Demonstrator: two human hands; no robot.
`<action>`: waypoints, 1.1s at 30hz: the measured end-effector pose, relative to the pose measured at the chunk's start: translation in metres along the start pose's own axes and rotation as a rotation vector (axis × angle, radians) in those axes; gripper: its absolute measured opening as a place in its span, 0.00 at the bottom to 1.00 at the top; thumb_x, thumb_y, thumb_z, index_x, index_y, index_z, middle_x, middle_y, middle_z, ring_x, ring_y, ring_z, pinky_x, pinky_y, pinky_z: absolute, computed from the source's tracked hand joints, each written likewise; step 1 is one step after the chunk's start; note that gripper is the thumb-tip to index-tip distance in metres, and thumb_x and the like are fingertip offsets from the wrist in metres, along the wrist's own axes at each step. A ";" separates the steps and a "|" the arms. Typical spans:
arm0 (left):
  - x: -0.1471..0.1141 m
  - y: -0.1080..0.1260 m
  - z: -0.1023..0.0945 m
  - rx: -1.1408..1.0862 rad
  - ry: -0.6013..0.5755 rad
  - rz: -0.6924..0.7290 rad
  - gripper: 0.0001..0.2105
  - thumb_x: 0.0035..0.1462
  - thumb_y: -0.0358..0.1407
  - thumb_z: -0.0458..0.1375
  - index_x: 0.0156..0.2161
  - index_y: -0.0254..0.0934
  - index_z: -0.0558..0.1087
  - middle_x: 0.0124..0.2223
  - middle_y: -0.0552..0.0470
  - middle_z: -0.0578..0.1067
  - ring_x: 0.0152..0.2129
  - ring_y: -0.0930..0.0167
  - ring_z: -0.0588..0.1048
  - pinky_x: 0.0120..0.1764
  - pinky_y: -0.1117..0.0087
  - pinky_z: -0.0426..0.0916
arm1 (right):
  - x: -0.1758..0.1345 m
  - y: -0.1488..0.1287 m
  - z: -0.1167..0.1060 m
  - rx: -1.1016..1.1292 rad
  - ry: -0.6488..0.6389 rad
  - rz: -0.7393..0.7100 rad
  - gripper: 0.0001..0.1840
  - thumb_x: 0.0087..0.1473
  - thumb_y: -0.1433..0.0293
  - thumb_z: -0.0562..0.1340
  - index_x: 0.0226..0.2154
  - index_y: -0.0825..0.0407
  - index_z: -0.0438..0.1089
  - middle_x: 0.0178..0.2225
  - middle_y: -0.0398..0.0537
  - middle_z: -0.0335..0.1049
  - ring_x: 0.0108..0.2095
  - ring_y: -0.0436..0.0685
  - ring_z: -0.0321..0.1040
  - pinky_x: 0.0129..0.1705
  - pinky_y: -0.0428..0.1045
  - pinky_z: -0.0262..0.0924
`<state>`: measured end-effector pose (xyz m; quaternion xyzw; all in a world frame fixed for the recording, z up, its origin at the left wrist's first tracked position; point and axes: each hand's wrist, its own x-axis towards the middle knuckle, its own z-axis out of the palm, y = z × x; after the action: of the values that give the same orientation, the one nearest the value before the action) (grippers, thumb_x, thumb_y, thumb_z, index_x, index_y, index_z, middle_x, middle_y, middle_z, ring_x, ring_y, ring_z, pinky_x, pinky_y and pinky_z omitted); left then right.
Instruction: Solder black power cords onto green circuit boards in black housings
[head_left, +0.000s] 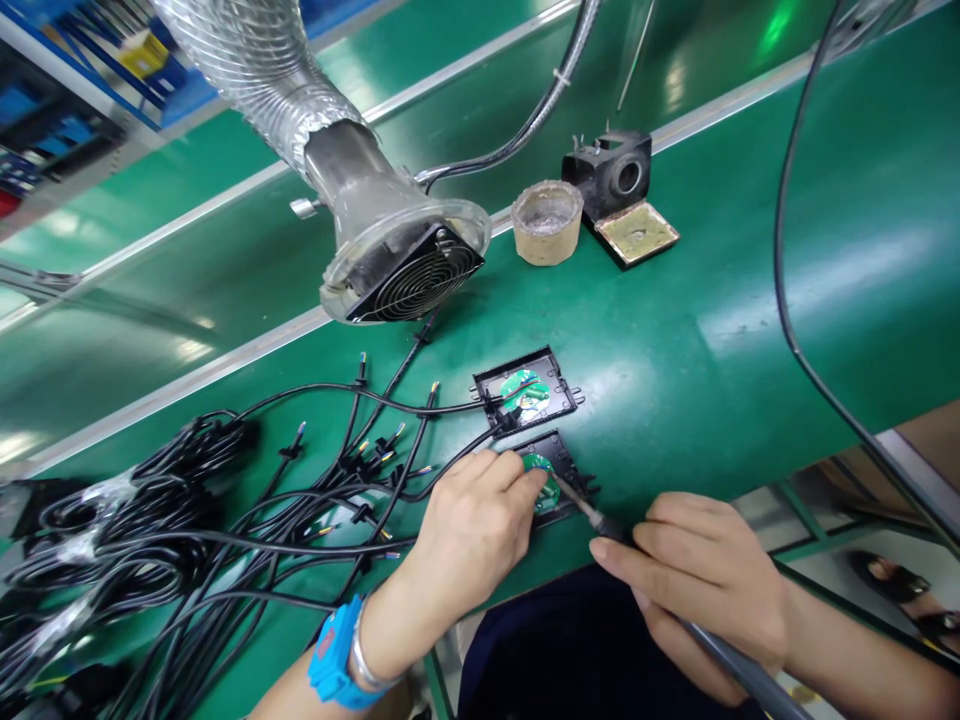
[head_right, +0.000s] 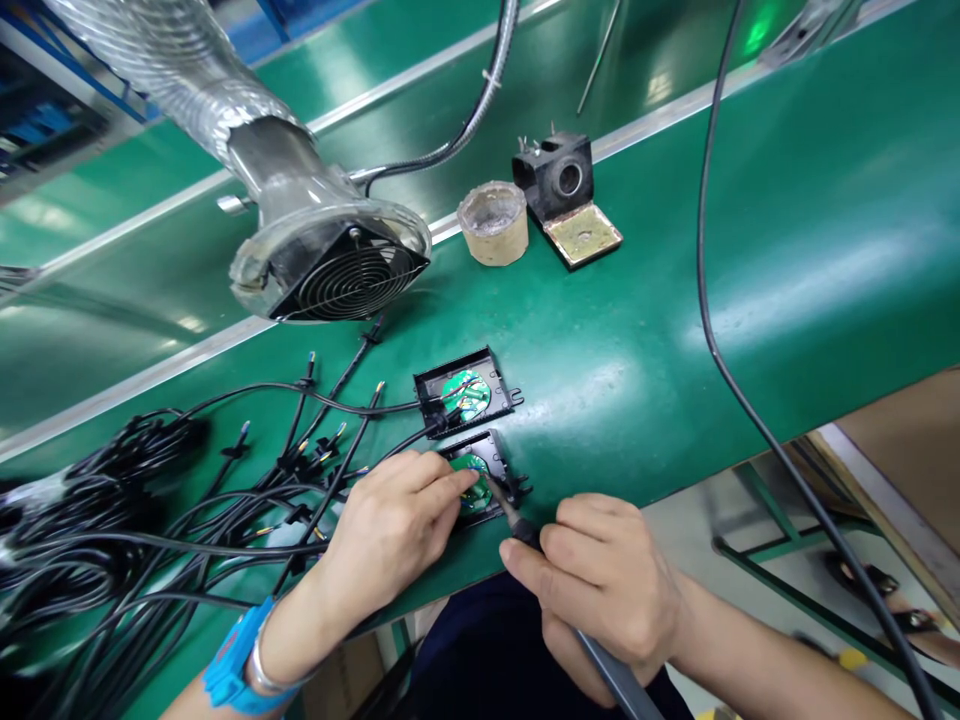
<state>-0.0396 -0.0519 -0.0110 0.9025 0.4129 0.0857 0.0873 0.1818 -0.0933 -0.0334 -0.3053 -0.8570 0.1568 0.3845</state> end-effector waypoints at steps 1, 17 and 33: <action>0.000 0.000 0.000 0.005 0.000 0.002 0.10 0.60 0.27 0.52 0.39 0.38 0.75 0.28 0.53 0.69 0.26 0.69 0.64 0.29 0.66 0.60 | 0.000 0.000 0.000 -0.002 0.006 -0.009 0.20 0.46 0.78 0.52 0.43 0.59 0.69 0.22 0.45 0.63 0.22 0.52 0.58 0.22 0.49 0.55; 0.000 0.004 -0.002 0.040 0.030 0.009 0.09 0.58 0.26 0.53 0.37 0.38 0.74 0.28 0.53 0.67 0.26 0.69 0.65 0.28 0.65 0.60 | 0.022 0.012 -0.032 0.078 0.141 0.149 0.20 0.50 0.79 0.56 0.45 0.53 0.71 0.27 0.47 0.67 0.26 0.52 0.64 0.27 0.50 0.61; -0.001 0.004 -0.002 0.022 -0.012 -0.013 0.06 0.56 0.27 0.52 0.31 0.37 0.70 0.30 0.52 0.68 0.26 0.69 0.65 0.28 0.66 0.62 | 0.102 0.212 -0.066 -0.354 0.645 0.297 0.17 0.51 0.67 0.63 0.37 0.65 0.75 0.30 0.58 0.74 0.28 0.53 0.70 0.28 0.47 0.60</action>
<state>-0.0375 -0.0554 -0.0082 0.9012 0.4192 0.0751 0.0805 0.2641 0.1364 -0.0392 -0.5211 -0.6526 -0.0432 0.5483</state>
